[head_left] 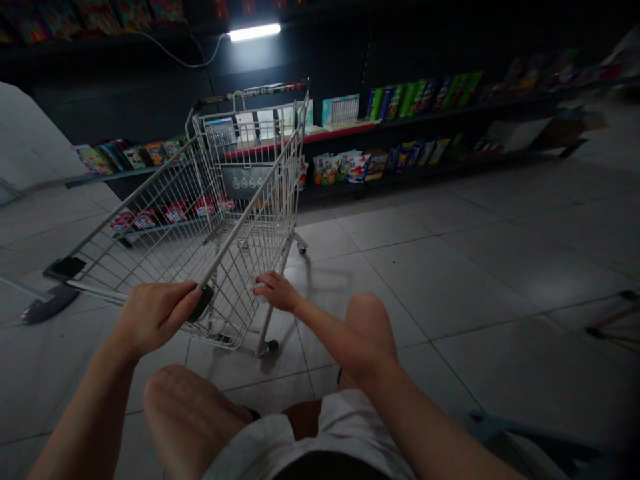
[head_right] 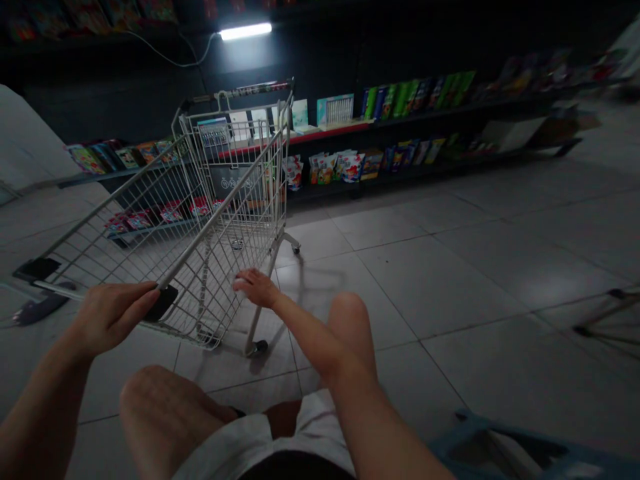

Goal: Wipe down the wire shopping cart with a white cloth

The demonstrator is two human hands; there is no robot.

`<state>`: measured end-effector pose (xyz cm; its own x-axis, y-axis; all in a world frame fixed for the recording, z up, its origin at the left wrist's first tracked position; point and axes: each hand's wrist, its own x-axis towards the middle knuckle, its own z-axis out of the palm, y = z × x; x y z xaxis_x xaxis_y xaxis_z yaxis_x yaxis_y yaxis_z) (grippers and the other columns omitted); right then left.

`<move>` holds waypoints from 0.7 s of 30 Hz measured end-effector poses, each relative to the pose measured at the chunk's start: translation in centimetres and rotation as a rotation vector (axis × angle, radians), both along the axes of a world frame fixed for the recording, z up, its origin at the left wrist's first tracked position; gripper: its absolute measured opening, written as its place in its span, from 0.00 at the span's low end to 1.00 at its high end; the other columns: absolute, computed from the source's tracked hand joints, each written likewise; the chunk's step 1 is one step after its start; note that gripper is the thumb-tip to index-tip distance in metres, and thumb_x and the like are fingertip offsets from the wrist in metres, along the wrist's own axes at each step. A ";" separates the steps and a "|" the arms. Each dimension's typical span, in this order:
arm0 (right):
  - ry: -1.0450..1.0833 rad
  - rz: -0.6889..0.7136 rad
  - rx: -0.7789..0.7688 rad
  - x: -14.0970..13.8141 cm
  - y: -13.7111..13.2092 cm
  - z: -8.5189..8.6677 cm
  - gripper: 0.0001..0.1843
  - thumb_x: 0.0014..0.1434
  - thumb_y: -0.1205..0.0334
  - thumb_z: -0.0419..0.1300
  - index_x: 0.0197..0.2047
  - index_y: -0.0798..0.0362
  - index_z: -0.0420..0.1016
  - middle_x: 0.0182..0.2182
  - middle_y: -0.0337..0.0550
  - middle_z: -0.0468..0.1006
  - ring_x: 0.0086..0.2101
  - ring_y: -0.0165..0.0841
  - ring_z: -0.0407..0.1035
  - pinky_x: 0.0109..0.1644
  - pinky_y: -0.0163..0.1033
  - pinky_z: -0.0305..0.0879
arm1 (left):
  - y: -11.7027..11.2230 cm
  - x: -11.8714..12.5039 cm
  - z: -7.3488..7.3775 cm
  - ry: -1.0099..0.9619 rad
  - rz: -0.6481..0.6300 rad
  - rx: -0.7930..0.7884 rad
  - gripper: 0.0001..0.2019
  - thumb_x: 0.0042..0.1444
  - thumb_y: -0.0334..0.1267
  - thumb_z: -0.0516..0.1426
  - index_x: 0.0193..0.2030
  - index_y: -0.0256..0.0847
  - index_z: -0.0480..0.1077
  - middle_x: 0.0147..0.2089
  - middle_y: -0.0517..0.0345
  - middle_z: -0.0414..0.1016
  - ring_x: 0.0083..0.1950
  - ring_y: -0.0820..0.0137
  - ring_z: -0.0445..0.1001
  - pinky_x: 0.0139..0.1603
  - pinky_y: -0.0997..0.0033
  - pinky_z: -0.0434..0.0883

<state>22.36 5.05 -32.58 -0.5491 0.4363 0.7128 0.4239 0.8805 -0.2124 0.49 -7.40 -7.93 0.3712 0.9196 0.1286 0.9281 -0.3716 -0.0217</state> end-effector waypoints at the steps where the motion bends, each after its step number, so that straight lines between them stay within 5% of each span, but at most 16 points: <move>1: -0.001 -0.030 -0.033 0.7 1.2 0.6 0.13 0.60 0.75 0.56 0.42 0.49 0.75 0.48 0.44 0.74 0.52 0.32 0.65 0.62 0.44 0.66 | 0.0 -0.2 0.0 -0.001 0.003 0.000 0.22 0.65 0.50 0.40 0.26 0.41 0.62 0.21 0.58 0.67 0.22 0.72 0.63 0.28 0.70 0.52; 5: 0.185 -0.117 -0.188 -1.0 2.2 0.4 0.15 0.55 0.76 0.56 0.42 0.50 0.73 0.49 0.47 0.70 0.54 0.36 0.64 0.61 0.46 0.67 | 0.4 -0.2 0.1 0.003 0.009 0.005 0.22 0.64 0.50 0.41 0.26 0.41 0.63 0.21 0.58 0.67 0.23 0.71 0.64 0.28 0.70 0.52; 10: 0.593 -0.392 -0.364 -7.1 -4.1 -4.8 0.16 0.53 0.73 0.55 0.45 0.53 0.70 0.49 0.51 0.67 0.53 0.40 0.63 0.58 0.51 0.68 | 0.7 0.4 0.2 0.015 0.038 -0.003 0.22 0.64 0.50 0.41 0.25 0.41 0.61 0.21 0.58 0.66 0.22 0.72 0.61 0.28 0.70 0.50; 13: 0.436 -0.238 -0.284 -7.2 -7.5 -6.6 0.10 0.58 0.65 0.57 0.44 0.51 0.73 0.50 0.48 0.69 0.52 0.39 0.64 0.57 0.48 0.68 | 0.5 0.2 0.0 0.018 0.050 -0.001 0.23 0.64 0.52 0.40 0.25 0.41 0.60 0.20 0.58 0.65 0.22 0.72 0.60 0.28 0.70 0.50; 16: 0.216 -0.117 -0.253 -4.1 -7.2 -5.3 0.07 0.64 0.60 0.57 0.43 0.49 0.75 0.46 0.43 0.74 0.46 0.33 0.69 0.53 0.43 0.71 | 0.3 -0.5 -0.3 0.020 0.043 -0.002 0.23 0.64 0.52 0.40 0.25 0.41 0.61 0.21 0.58 0.66 0.23 0.72 0.61 0.28 0.70 0.50; 21: 0.284 -0.295 -0.306 -0.1 -1.8 -0.3 0.22 0.65 0.52 0.58 0.57 0.55 0.69 0.53 0.48 0.72 0.50 0.36 0.71 0.53 0.49 0.72 | 0.0 -1.0 -0.2 0.009 0.032 -0.006 0.22 0.66 0.50 0.41 0.26 0.40 0.61 0.21 0.58 0.66 0.24 0.73 0.62 0.29 0.70 0.51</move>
<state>22.27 3.20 -32.84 -0.1748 0.7554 0.6315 0.5332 0.6118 -0.5843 -0.49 -7.36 -8.09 0.3429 0.9317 0.1196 0.9393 -0.3421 -0.0279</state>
